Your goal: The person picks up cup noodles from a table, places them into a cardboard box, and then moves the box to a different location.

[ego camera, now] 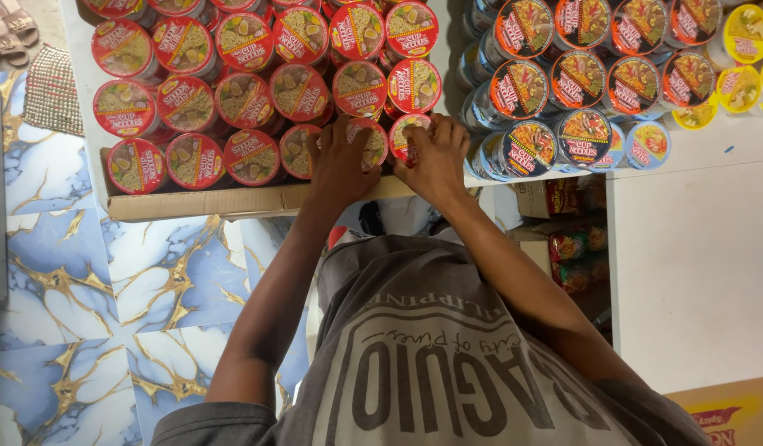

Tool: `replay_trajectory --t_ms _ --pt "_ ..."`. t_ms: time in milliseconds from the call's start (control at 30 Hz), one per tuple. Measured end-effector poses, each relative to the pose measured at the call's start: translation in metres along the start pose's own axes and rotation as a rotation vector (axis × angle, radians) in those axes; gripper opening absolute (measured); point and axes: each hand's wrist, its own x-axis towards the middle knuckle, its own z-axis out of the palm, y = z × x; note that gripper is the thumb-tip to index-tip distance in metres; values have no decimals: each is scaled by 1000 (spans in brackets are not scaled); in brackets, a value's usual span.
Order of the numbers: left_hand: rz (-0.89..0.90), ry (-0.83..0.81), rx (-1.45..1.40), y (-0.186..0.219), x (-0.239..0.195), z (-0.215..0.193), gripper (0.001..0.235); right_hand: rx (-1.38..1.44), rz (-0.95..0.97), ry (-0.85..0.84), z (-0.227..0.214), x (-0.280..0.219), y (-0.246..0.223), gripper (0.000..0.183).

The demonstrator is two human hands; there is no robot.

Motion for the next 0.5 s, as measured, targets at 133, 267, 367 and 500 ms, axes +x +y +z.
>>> replay_trajectory --t_ms 133,267,367,500 --pt "10 6 -25 -3 -1 1 71 -1 -1 0 6 -2 3 53" --pt "-3 -3 -41 -2 -1 2 73 -20 -13 14 10 -4 5 56" --pt "-13 -5 -52 0 -2 1 72 -17 -15 8 7 -4 2 58" --pt "22 62 -70 2 -8 -4 67 -11 -29 25 6 -9 3 61"
